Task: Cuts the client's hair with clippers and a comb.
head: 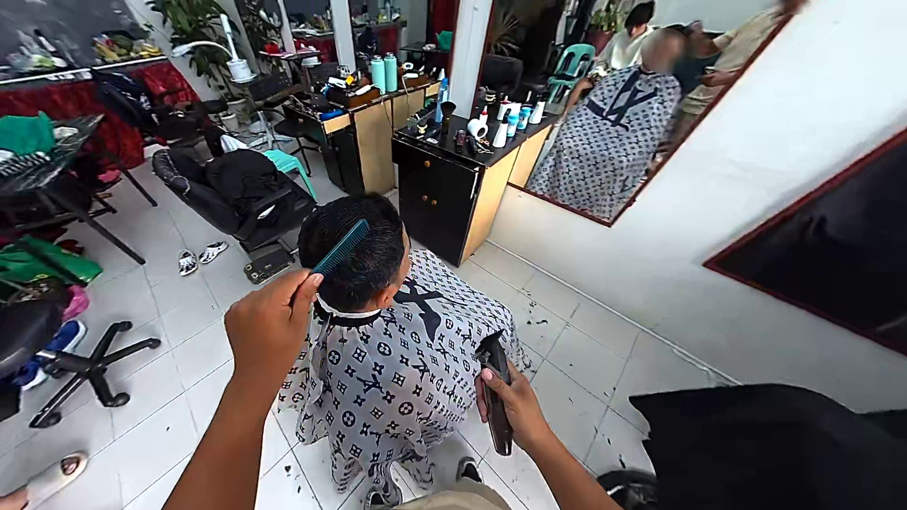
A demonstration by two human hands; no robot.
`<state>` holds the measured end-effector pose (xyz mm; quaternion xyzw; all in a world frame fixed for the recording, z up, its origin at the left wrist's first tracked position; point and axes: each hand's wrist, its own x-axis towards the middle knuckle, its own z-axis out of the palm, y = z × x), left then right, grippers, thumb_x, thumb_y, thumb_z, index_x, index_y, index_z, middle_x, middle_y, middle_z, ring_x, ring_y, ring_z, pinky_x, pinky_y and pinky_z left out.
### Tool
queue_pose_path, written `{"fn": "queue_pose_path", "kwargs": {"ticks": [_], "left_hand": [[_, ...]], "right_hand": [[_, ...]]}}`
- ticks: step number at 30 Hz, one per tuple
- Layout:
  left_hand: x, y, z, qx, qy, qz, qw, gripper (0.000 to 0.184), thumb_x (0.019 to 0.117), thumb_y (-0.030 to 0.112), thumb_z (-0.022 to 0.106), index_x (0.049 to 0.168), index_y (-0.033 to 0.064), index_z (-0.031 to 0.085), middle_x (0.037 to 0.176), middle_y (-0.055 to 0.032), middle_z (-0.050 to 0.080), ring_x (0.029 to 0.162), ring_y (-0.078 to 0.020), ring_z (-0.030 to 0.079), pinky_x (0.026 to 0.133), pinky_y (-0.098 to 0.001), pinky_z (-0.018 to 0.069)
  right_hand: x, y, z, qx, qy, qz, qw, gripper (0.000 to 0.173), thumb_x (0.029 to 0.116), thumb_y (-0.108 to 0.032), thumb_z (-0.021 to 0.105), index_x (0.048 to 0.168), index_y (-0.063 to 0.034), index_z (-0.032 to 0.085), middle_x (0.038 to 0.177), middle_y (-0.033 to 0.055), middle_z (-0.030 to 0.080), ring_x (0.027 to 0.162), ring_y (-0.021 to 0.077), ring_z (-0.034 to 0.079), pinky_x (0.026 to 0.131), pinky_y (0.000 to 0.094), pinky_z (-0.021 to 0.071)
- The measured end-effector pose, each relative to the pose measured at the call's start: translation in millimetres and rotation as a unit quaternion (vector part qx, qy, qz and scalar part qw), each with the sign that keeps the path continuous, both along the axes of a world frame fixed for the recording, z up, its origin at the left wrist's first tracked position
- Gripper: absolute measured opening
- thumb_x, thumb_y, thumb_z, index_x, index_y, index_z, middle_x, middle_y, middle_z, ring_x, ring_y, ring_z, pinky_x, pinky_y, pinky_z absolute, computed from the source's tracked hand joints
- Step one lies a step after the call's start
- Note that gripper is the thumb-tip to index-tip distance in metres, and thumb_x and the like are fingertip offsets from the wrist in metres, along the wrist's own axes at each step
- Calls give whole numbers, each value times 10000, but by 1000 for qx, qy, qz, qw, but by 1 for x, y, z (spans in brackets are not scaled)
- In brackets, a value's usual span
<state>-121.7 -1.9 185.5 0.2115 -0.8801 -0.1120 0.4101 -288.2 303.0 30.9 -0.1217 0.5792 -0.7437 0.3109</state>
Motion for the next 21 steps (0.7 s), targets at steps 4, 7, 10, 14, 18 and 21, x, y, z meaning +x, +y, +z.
{"fn": "queue_pose_path", "kwargs": {"ticks": [4,7,10,14,18,21], "left_hand": [[-26,26,-8,-33,-103,22,994,373,1060,325,522,991,38,750,791,-142,724,705,-342,711,620,-581,537],[-36,51,-13,-121,-102,55,986,427,1047,357,496,920,45,758,735,-145,709,629,-342,694,544,-522,497],[-35,58,2,-112,-86,111,984,396,1048,327,507,975,38,768,773,-150,725,660,-343,703,571,-550,503],[-41,71,-10,-96,-120,117,981,351,1030,308,552,947,44,767,785,-159,731,667,-362,710,563,-559,510],[-36,72,1,-110,-105,133,979,370,1041,313,521,960,45,763,744,-141,701,613,-339,673,517,-524,479],[-39,73,-3,-111,-136,116,978,334,1027,301,556,941,52,761,724,-159,693,615,-364,678,528,-544,484]], "right_hand": [[-39,-8,7,-32,-31,41,998,350,987,-176,527,1281,1,454,692,63,627,461,145,611,434,290,565],[-62,-13,16,-18,-21,75,997,488,880,-101,647,1296,-21,406,722,60,637,514,156,640,486,298,581],[-85,-22,22,-3,44,134,990,911,669,-44,807,1417,-23,288,922,70,642,719,161,693,660,320,620],[-105,-35,45,-8,119,218,969,735,762,-32,753,1390,-3,371,926,49,660,705,142,688,641,298,613],[-111,-58,71,-35,154,288,944,570,838,-57,704,1334,-16,427,864,15,651,632,111,657,583,268,594],[-113,-79,86,-24,156,309,938,408,937,-138,655,1284,-22,473,777,16,646,557,111,633,536,264,579]]}}
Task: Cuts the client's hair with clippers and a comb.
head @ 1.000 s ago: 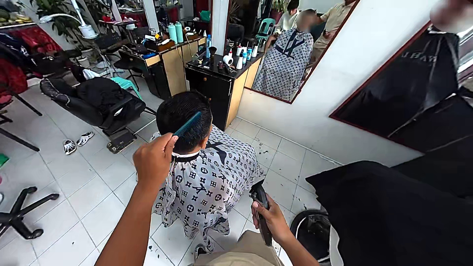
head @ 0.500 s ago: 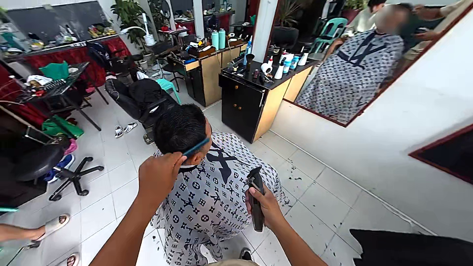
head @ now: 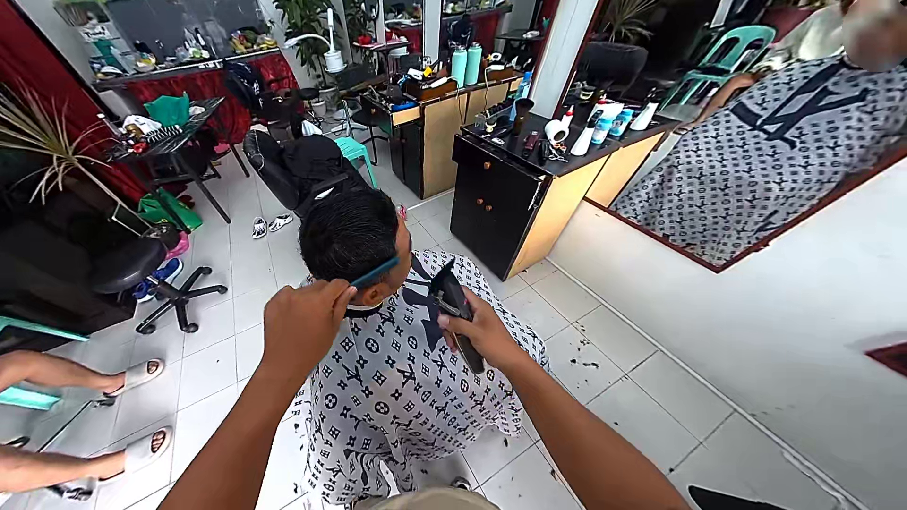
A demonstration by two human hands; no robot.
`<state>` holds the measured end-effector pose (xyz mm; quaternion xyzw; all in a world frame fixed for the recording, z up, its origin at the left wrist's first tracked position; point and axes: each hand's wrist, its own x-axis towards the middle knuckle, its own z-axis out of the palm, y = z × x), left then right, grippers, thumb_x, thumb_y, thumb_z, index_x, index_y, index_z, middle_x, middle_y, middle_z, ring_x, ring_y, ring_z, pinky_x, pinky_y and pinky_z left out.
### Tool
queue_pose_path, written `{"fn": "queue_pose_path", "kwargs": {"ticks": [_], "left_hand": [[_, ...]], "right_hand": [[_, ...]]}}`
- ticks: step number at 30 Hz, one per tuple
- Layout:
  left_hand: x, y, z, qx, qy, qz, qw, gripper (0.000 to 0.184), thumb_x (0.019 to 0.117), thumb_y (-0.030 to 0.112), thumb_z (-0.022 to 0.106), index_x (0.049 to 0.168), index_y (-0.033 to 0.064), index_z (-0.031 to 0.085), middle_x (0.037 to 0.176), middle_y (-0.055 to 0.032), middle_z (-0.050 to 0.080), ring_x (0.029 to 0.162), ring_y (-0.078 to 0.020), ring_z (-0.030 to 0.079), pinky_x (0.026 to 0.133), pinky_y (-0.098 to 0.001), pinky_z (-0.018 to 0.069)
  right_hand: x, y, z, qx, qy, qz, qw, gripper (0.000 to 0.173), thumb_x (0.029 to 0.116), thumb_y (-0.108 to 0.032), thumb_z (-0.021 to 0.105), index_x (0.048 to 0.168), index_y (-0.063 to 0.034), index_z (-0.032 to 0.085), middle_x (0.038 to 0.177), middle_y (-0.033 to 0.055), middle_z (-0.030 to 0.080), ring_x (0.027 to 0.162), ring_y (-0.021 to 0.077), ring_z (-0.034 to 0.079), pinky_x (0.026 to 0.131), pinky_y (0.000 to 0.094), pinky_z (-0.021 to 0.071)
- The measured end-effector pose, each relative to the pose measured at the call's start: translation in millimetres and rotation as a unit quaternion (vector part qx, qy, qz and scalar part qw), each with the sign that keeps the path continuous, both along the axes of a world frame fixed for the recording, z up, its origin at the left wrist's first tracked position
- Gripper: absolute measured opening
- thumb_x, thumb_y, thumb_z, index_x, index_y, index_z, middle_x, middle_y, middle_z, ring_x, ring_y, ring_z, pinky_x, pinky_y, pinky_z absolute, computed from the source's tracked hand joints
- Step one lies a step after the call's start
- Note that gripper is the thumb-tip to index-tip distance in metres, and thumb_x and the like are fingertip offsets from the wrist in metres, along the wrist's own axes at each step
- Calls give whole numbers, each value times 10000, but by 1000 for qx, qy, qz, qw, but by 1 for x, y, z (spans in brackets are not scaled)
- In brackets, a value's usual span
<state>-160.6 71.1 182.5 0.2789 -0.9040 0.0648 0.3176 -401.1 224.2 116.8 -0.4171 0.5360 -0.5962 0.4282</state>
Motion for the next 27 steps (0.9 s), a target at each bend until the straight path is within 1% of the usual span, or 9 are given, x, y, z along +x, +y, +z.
{"fn": "queue_pose_path", "kwargs": {"ticks": [2,5,7,9,12,17,20,24,27], "left_hand": [[0,1,-2,-1,28,-20,999,347,1031,312,534,978,69,776,715,-128,688,608,-318,682,521,-502,510],[9,-7,11,61,100,-43,992,319,1049,273,542,1165,74,762,882,-125,745,688,-273,704,611,-497,571],[11,-15,20,73,108,-38,991,298,1044,259,571,1231,107,746,988,-140,734,778,-291,701,667,-520,548],[11,-23,24,70,95,-31,993,297,1024,266,612,1263,141,735,1071,-145,702,890,-307,681,749,-532,529],[9,-28,25,60,87,-27,994,290,991,252,668,1247,136,738,1109,-168,700,969,-355,671,796,-580,486],[6,-32,27,44,85,-25,995,276,955,207,719,1220,135,749,1108,-161,709,951,-352,673,772,-576,455],[2,-33,25,39,75,-25,996,274,938,199,739,1205,140,757,1095,-158,715,922,-349,676,752,-571,451],[1,-31,25,40,68,-25,997,275,932,194,750,1204,151,760,1096,-145,718,914,-340,674,746,-555,455],[-1,-32,26,46,68,-24,996,275,928,185,755,1201,155,762,1099,-146,718,931,-341,679,753,-560,459]], "right_hand": [[-4,-14,8,29,13,27,999,342,992,-189,611,1265,-22,491,777,26,638,537,116,623,515,263,574],[-7,-30,15,65,44,64,995,412,979,-304,663,1250,-32,512,768,27,628,529,114,612,505,262,563],[-5,-39,17,83,66,70,992,432,1039,-412,531,1250,-35,530,793,43,617,551,120,605,516,273,553],[-2,-47,20,99,75,62,990,403,1106,-396,391,1223,-46,554,815,57,627,566,125,614,520,272,552],[-2,-55,29,126,94,67,985,322,1095,-329,478,1161,-30,577,789,70,630,547,128,623,509,269,558],[-7,-61,38,159,127,75,976,296,1051,-307,590,1082,-13,590,786,70,638,546,121,631,526,265,568],[-10,-62,40,126,103,76,984,282,1058,-282,580,1110,-5,592,801,80,644,576,125,643,553,260,577],[-19,-63,37,142,170,73,972,314,1013,-298,662,1090,0,603,800,77,643,592,115,640,566,262,569],[-17,-64,42,105,169,57,978,296,1013,-270,663,1105,5,604,815,83,653,624,123,652,599,274,580]]}}
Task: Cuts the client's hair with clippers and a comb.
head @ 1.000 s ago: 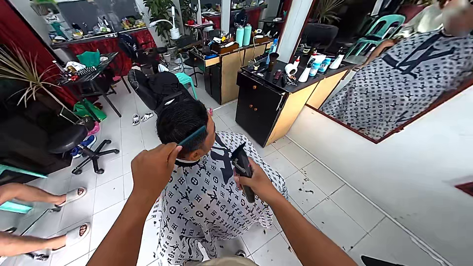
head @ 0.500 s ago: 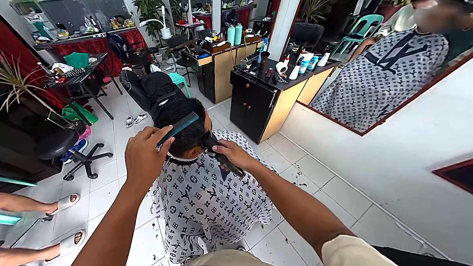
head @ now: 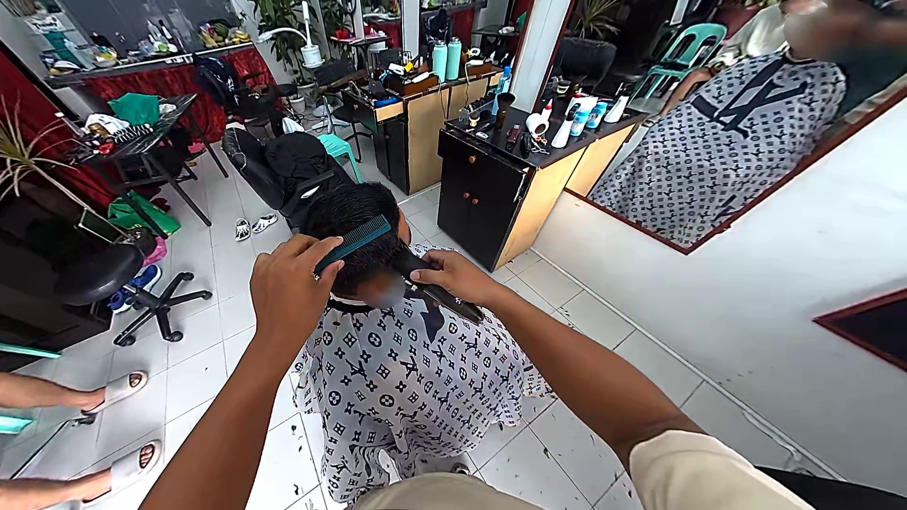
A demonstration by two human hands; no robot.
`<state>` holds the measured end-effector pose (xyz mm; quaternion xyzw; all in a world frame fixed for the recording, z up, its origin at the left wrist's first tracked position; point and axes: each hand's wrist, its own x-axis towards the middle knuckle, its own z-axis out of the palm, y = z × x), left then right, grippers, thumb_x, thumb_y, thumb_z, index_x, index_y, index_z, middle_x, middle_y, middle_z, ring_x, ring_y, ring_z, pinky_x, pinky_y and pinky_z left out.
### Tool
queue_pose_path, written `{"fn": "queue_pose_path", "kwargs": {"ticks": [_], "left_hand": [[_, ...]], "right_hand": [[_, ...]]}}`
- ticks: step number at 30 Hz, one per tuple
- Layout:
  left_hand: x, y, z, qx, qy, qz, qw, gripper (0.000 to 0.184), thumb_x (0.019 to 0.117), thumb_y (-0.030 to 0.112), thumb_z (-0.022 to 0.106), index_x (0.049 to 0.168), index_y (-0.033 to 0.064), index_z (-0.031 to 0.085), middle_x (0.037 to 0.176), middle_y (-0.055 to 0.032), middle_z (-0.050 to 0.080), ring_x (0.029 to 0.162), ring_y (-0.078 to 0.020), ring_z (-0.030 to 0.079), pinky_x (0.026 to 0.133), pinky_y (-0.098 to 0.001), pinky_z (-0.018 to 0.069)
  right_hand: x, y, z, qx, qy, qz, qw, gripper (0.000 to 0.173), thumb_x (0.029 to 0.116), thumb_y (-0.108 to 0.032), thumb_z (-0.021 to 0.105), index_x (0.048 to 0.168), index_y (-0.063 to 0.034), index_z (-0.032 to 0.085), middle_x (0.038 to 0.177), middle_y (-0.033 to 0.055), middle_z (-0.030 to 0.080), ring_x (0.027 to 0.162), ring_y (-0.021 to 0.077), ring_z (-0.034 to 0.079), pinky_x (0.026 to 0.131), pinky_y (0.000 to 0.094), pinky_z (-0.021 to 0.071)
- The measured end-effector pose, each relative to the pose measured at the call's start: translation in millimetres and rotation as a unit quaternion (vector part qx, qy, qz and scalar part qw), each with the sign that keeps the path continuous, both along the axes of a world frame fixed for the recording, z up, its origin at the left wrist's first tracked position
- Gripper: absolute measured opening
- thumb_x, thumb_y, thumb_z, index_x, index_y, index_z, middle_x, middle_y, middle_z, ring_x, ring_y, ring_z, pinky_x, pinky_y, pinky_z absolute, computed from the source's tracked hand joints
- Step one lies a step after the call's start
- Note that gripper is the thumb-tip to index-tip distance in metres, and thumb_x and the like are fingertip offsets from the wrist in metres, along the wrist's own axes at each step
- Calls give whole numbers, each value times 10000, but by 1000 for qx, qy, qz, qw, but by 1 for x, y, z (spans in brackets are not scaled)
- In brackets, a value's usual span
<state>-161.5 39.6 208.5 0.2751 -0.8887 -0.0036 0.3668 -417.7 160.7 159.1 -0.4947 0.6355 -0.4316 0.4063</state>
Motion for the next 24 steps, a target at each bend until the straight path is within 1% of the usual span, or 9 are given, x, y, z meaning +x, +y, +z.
{"fn": "queue_pose_path", "kwargs": {"ticks": [3,7,11,12,14,16,18,21,24], "left_hand": [[-1,0,-1,9,-4,1,1000,275,921,180,763,1195,157,764,1093,-144,720,940,-341,685,750,-564,476],[1,0,1,10,-11,4,1000,278,914,175,771,1192,167,766,1098,-132,722,943,-333,690,747,-557,493],[-1,-2,0,16,-8,0,1000,279,910,171,774,1189,158,766,1091,-146,719,928,-343,688,739,-559,493],[0,-3,0,15,-7,-2,1000,279,911,174,774,1189,159,766,1089,-145,719,928,-340,687,739,-556,492],[2,-3,-1,11,-7,-8,1000,279,917,175,768,1195,159,763,1091,-145,719,937,-342,691,744,-561,500],[5,-5,-1,2,-9,-15,1000,277,925,166,755,1201,147,757,1091,-157,718,941,-356,692,746,-577,505],[5,-7,-3,1,-8,-23,1000,281,929,172,750,1208,147,754,1090,-162,716,933,-364,691,740,-585,497],[7,-9,-5,4,-4,-29,1000,281,925,166,751,1205,140,753,1087,-171,710,927,-370,686,738,-584,487],[11,-13,-3,-1,-2,-33,999,284,914,165,765,1197,143,759,1077,-163,716,921,-355,690,732,-571,491]], "right_hand": [[1,1,3,-12,-3,4,1000,290,1028,-270,639,1138,-4,601,827,85,657,628,119,655,601,267,582],[-5,-1,1,27,29,4,999,310,1009,-302,670,1074,-5,610,783,74,638,595,108,627,578,261,559],[0,-3,4,-46,5,13,999,289,1015,-263,658,1155,-14,610,878,94,680,671,133,670,632,284,589],[-1,-2,2,-42,23,14,999,305,1011,-278,665,1159,-17,611,885,95,683,677,131,673,637,286,592],[-5,0,-1,-2,87,7,996,344,988,-327,697,1108,-12,623,825,87,661,647,128,645,624,297,567],[-5,-1,3,16,127,-3,992,375,962,-355,724,1074,-6,645,796,83,648,647,136,627,643,327,556],[4,0,10,-24,111,-13,993,359,955,-318,737,1087,3,647,825,93,668,675,143,643,668,340,566],[15,1,8,-76,68,-8,995,334,957,-272,736,1137,-11,630,882,95,694,706,128,675,674,309,592],[16,1,3,-21,146,-18,989,397,929,-346,762,1098,-8,641,855,85,665,736,145,632,714,359,541]]}}
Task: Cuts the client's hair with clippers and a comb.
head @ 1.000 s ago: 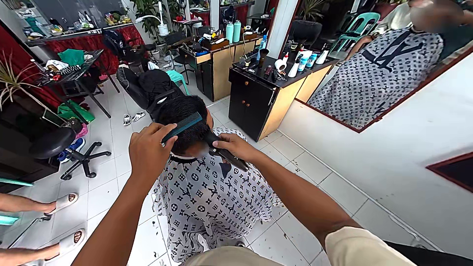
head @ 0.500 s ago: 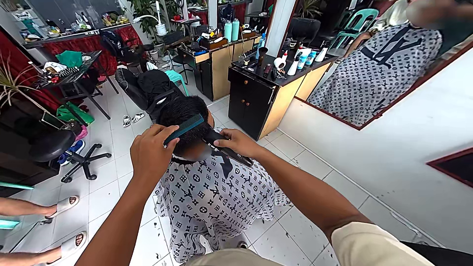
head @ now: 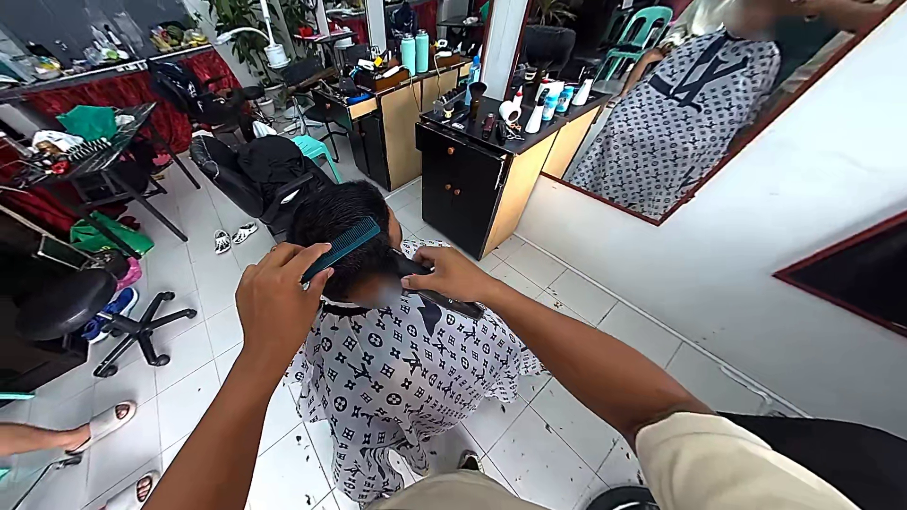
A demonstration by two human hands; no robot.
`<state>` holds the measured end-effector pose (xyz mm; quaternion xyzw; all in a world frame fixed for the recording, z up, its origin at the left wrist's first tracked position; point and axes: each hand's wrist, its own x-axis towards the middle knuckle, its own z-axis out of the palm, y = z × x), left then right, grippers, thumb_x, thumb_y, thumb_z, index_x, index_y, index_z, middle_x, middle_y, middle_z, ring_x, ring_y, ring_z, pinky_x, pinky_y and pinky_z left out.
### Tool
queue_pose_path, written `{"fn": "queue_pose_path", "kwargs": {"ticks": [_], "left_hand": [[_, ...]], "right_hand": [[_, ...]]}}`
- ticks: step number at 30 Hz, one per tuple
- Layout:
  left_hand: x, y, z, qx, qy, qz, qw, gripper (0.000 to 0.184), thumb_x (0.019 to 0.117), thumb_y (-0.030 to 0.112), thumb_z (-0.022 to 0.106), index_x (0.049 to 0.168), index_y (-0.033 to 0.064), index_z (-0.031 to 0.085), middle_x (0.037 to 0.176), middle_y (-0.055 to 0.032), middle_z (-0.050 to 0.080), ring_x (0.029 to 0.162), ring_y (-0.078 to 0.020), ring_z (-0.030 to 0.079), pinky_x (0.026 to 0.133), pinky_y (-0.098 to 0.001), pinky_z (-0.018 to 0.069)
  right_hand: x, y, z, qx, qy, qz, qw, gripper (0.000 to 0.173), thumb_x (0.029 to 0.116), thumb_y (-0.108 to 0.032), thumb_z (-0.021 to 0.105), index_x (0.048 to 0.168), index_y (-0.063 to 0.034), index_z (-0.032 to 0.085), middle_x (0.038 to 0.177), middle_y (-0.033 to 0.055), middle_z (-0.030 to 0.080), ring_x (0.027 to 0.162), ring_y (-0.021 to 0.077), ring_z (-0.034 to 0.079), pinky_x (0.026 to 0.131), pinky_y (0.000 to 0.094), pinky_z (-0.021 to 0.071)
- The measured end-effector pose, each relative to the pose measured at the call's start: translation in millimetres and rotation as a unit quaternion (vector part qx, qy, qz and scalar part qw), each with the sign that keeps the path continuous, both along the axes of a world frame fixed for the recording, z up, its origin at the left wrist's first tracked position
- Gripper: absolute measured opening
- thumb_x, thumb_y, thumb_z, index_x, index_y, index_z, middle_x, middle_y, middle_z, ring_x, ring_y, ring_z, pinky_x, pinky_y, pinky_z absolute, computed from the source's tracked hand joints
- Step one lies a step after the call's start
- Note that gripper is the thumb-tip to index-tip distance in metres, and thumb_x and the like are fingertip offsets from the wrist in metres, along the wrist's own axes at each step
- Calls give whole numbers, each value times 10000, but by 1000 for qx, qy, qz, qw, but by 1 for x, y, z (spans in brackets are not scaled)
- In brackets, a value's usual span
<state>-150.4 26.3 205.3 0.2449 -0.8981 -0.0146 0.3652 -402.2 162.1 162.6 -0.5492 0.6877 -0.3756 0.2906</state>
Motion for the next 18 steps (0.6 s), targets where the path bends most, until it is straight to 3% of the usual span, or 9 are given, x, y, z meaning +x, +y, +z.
{"fn": "queue_pose_path", "kwargs": {"ticks": [2,6,10,12,15,18], "left_hand": [[1,-3,0,0,1,-8,1000,285,913,163,767,1198,152,760,1076,-155,716,915,-350,689,726,-566,489],[0,-8,-3,10,7,-25,1000,290,916,167,763,1206,148,756,1072,-159,712,923,-352,682,744,-569,484],[2,-10,-5,18,14,-40,999,281,914,154,764,1196,145,760,1065,-156,716,918,-352,684,763,-571,492],[2,-13,-6,22,15,-47,999,283,915,165,766,1198,152,760,1072,-150,718,926,-350,685,760,-570,493],[2,-15,-9,25,19,-58,998,282,920,171,761,1201,152,759,1068,-150,716,919,-348,684,750,-567,492],[5,-17,-9,26,19,-64,997,278,920,169,758,1198,157,760,1066,-147,715,918,-345,684,755,-566,493]], "right_hand": [[6,0,2,13,8,-17,1000,400,928,-374,760,1068,-17,643,832,77,657,721,140,624,703,355,531],[23,3,7,-41,-32,-14,999,366,948,-322,746,1134,-27,634,908,90,704,747,128,684,716,319,588],[20,9,8,42,51,-46,997,426,928,-410,751,1074,-24,646,833,66,654,721,132,619,708,354,524],[25,9,12,29,47,-58,997,415,919,-408,762,1050,-31,646,803,53,644,692,117,607,678,330,515],[38,8,12,-44,10,-55,998,386,928,-348,766,1117,-33,648,870,70,695,731,108,662,706,307,565],[36,12,10,-2,45,-65,997,407,931,-387,755,1094,-31,645,840,63,664,712,115,625,696,322,534]]}}
